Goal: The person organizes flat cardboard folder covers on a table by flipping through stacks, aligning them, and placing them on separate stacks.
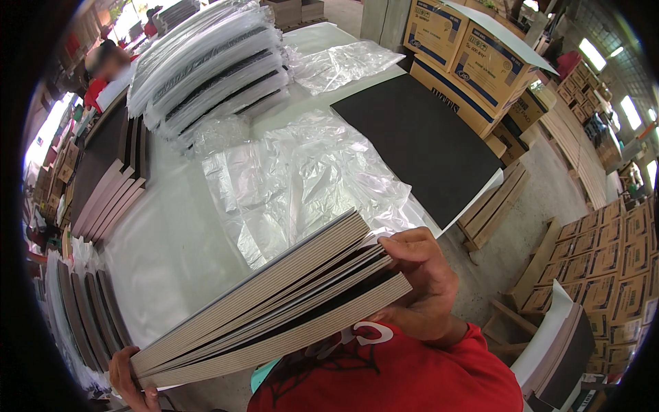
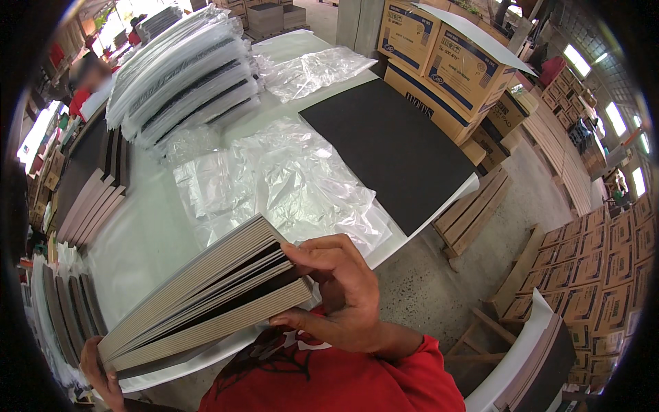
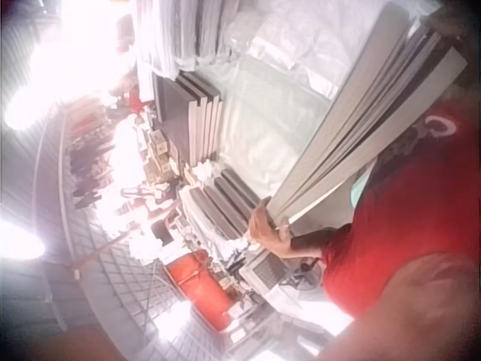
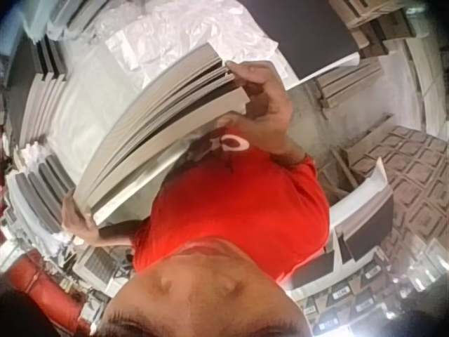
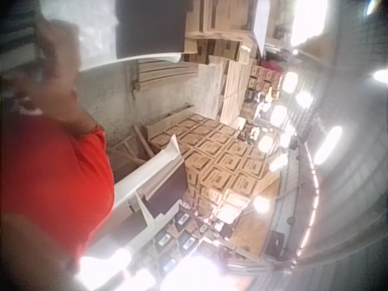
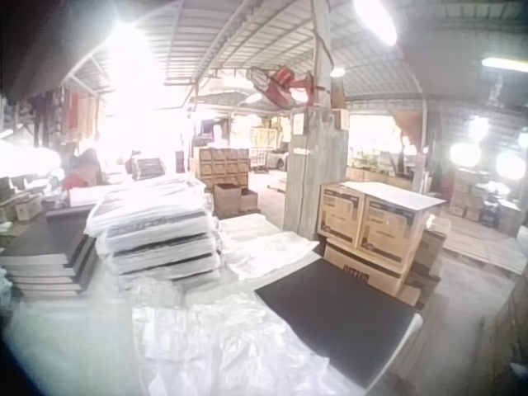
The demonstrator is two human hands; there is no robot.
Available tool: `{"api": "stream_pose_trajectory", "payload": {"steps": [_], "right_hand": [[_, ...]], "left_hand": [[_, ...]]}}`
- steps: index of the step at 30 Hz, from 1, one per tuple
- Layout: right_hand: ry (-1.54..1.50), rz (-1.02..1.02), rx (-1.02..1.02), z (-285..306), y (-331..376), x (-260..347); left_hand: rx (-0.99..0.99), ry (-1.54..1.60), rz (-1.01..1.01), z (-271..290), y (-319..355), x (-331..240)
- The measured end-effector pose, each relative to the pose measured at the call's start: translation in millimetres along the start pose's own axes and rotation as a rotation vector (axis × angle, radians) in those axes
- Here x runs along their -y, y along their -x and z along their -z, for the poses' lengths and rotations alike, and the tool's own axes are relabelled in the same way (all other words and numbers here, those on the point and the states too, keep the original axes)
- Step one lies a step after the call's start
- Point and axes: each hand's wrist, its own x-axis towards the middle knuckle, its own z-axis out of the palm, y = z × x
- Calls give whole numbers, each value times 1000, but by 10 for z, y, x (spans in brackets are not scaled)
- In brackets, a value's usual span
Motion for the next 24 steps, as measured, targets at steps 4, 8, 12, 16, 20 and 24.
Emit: {"api": "stream_pose_trajectory", "payload": {"steps": [4,8,12,16,20,24], "right_hand": [[-21,8,-10,5,-9,4],[-9,-57,-5,40,6,41],[259,-92,10,36,-30,141],[407,-59,32,55,-48,220],[523,-50,62,49,-39,273],[774,-126,71,125,-65,504]], "left_hand": [[102,67,155,1,92,73],[126,71,219,-21,151,113],[-17,-22,-15,-5,39,31],[-30,-34,-21,-11,38,23],[-11,-34,-26,4,74,55],[60,-8,136,-36,287,223]]}}
